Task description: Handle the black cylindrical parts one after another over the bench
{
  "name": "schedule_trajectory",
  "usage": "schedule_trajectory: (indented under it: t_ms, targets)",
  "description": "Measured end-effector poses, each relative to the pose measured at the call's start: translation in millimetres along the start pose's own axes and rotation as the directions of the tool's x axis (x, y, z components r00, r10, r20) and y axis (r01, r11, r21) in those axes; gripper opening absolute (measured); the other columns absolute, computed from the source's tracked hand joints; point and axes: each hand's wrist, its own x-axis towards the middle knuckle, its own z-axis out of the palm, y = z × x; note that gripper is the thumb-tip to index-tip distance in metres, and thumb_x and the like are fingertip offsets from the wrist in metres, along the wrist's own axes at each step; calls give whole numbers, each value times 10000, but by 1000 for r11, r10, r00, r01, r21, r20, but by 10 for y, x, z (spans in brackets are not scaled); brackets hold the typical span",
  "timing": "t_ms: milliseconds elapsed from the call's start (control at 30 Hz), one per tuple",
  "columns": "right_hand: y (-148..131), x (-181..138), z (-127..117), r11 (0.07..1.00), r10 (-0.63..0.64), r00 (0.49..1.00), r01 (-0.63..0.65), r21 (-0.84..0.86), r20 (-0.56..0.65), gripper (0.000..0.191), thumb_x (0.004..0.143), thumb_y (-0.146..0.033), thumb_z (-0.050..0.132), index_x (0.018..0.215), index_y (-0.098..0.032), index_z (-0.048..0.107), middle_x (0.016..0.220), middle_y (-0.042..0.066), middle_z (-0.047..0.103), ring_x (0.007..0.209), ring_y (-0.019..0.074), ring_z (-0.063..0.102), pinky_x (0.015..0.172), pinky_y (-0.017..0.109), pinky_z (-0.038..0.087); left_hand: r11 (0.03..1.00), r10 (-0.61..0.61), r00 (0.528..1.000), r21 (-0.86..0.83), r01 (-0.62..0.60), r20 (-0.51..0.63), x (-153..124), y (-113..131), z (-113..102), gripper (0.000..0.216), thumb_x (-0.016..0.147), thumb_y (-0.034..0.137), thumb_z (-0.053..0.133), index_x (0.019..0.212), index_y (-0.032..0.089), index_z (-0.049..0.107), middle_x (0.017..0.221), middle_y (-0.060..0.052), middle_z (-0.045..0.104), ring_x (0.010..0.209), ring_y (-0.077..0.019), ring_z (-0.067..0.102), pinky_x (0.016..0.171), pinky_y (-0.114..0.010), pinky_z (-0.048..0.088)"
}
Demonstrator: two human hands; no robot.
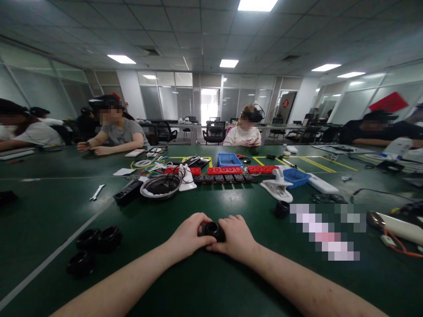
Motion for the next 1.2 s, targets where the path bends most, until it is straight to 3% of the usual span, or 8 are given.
schedule_trajectory:
  t_ms: [133, 300, 433, 600, 800, 1000, 1100, 1200]
  targets:
    - [143, 45, -90, 985, -144, 983, 132, 108, 113, 547, 594, -398, 763, 1055, -190, 556, 996, 46, 592, 903, 226, 537, 785, 321, 399, 998, 36, 998, -57, -33, 52, -2, 13, -39, 335, 697, 231, 655, 1009, 198, 538, 881, 3, 515, 711, -160, 477, 620, -250, 388]
    - [279, 77, -169, 964, -220, 948, 175, 200, 232, 272, 666, -221, 737, 898, -190, 598, 826, -50, 618, 726, 109, 580, 613, 172, 419, 988, 128, 976, -113, -109, 177, -8, 17, -109, 366, 723, 215, 642, 1077, 239, 554, 900, 5, 497, 745, -159, 487, 636, -241, 384]
    - [180, 46, -68, 991, -87, 986, 72, 110, 141, 359, 620, -391, 751, 817, -161, 558, 718, -21, 594, 628, 145, 557, 527, 215, 381, 996, 49, 991, -84, -39, 127, -21, 41, -53, 339, 693, 214, 664, 1017, 206, 566, 868, 6, 501, 700, -154, 483, 594, -233, 378]
    - [25, 12, 74, 999, 9, 1000, -10, -31, -29, 364, 693, -478, 642, 776, -134, 555, 746, 85, 591, 749, 266, 549, 715, 393, 358, 996, -66, 992, 49, 71, -107, -71, 135, 71, 304, 701, 243, 653, 973, 166, 543, 855, -7, 494, 654, -161, 476, 575, -254, 370]
    - [119, 23, -47, 987, -153, 986, 150, 49, 59, 501, 627, -409, 737, 1024, -170, 547, 967, 58, 590, 888, 223, 536, 759, 313, 389, 997, 44, 995, -66, -38, 88, -47, 85, -41, 335, 705, 193, 637, 1028, 195, 546, 877, 3, 488, 649, -139, 468, 578, -233, 387]
    - [219, 62, -128, 970, -228, 955, 206, 132, 191, 307, 650, -290, 748, 888, -180, 587, 798, -32, 612, 677, 124, 559, 572, 199, 395, 986, 84, 974, -161, -50, 212, -21, 20, -135, 369, 695, 211, 660, 1049, 212, 556, 920, 1, 498, 674, -135, 481, 587, -229, 395]
    - [191, 56, -62, 986, -158, 975, 146, 83, 154, 397, 596, -398, 767, 839, -159, 563, 737, -16, 591, 616, 137, 532, 512, 212, 362, 995, 26, 982, -101, -7, 186, -45, 91, -98, 337, 677, 227, 669, 997, 202, 564, 880, 5, 508, 660, -143, 488, 559, -228, 383]
    - [115, 30, 20, 996, -91, 993, 91, 4, 73, 431, 618, -492, 711, 821, -146, 553, 747, 34, 584, 659, 190, 527, 589, 285, 375, 994, -77, 996, 74, 74, 34, -94, 199, -27, 298, 668, 251, 677, 933, 195, 555, 861, 2, 520, 707, -175, 511, 586, -252, 373]
